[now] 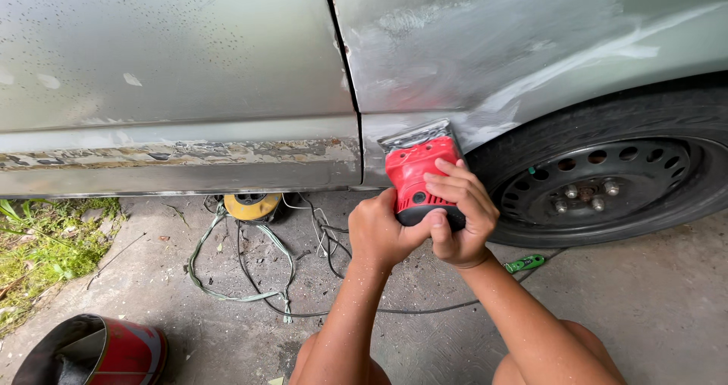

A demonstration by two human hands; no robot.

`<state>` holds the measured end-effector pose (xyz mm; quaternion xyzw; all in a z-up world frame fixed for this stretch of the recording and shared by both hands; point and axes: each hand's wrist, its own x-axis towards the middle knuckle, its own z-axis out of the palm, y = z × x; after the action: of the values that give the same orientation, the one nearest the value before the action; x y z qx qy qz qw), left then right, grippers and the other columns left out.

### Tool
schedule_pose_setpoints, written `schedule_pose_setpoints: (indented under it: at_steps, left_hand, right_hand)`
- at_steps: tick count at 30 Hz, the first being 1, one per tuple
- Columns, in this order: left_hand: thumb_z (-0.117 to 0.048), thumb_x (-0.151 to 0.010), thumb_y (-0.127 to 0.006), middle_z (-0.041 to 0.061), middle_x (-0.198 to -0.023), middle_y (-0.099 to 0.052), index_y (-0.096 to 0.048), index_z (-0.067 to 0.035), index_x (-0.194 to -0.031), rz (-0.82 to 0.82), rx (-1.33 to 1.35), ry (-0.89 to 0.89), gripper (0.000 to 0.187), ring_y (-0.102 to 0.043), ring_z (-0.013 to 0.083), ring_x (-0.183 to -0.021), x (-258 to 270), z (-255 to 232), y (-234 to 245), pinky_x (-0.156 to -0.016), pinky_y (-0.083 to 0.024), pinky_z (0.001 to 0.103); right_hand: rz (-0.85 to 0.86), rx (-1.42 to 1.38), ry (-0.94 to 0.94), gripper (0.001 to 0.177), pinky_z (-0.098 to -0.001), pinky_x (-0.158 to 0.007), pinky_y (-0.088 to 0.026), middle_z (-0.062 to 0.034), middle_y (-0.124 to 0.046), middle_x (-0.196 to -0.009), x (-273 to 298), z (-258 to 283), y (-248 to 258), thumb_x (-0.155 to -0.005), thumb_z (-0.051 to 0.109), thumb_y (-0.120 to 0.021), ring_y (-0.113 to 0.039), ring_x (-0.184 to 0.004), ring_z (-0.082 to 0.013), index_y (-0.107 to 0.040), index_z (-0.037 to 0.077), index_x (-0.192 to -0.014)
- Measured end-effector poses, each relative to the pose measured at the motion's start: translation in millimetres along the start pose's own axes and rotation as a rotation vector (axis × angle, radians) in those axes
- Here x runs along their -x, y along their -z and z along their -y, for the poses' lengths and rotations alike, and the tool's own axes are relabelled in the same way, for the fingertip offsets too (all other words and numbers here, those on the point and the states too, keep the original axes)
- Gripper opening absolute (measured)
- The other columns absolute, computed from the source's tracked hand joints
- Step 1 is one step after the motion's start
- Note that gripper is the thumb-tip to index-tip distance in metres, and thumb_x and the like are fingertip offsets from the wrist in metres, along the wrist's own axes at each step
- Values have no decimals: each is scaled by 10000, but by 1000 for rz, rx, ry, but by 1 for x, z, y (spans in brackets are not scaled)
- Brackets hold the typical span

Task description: The person uses a red electric sander to smooth the lower side panel of a silver car. They move the tool back and forth along the area near the wheel arch and the bottom edge of the door.

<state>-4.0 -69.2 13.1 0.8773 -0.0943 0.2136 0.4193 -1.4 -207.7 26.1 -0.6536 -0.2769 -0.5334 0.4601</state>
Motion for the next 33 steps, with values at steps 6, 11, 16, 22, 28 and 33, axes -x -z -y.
schedule_pose_setpoints:
  at_steps: [6, 11, 16, 22, 28, 33]
  left_hand:
    - [-724, -621, -760, 176, -525, -552, -619, -118, -645, -20, -57, 112, 622, -673, 434, -643, -2, 31, 37, -565, -533, 449]
    - [-723, -607, -771, 109, -465, -511, -570, -175, -585, -96, -71, 167, 585, -646, 355, -545, -1, 59, 55, -513, -522, 355]
    - [-733, -583, -762, 162, -502, -543, -594, -143, -617, -82, -51, 130, 614, -660, 406, -596, -6, 38, 41, -544, -536, 391]
    - [-690, -587, -750, 227, -542, -584, -604, -60, -666, -14, 44, 42, 652, -680, 468, -641, -4, -9, 8, -587, -546, 497]
    - [-701, -584, -744, 207, -545, -594, -604, -66, -656, -5, 54, 36, 654, -688, 451, -631, -4, -1, 17, -576, -556, 475]
    - [-708, -636, -749, 176, -504, -570, -632, -103, -638, -17, -89, 85, 616, -685, 429, -603, -8, 36, 53, -558, -550, 435]
  right_hand:
    - [20, -84, -29, 376, -466, -1142, -417, -139, -777, -961, -5, 22, -46, -902, 343, -592, -735, -1061, -385, -769, 12, -923]
    - [65, -144, -58, 402, -441, -1151, -403, -129, -785, -994, 4, 27, -75, -964, 345, -532, -730, -1103, -373, -765, 18, -944]
    - [77, -143, -58, 483, -449, -1177, -377, -150, -778, -1040, 2, 16, -55, -1018, 392, -473, -699, -1172, -380, -761, 6, -983]
    - [66, -38, -42, 504, -449, -1189, -391, -203, -772, -1002, 0, -4, -6, -935, 415, -541, -705, -1156, -412, -754, -41, -921]
    - [42, -16, -38, 557, -450, -1185, -397, -225, -765, -983, 6, -2, -17, -922, 449, -530, -708, -1147, -430, -741, -67, -903]
    - [-18, -160, -74, 537, -480, -1187, -376, -195, -770, -1023, 12, 13, -70, -909, 482, -579, -696, -1160, -422, -759, -22, -951]
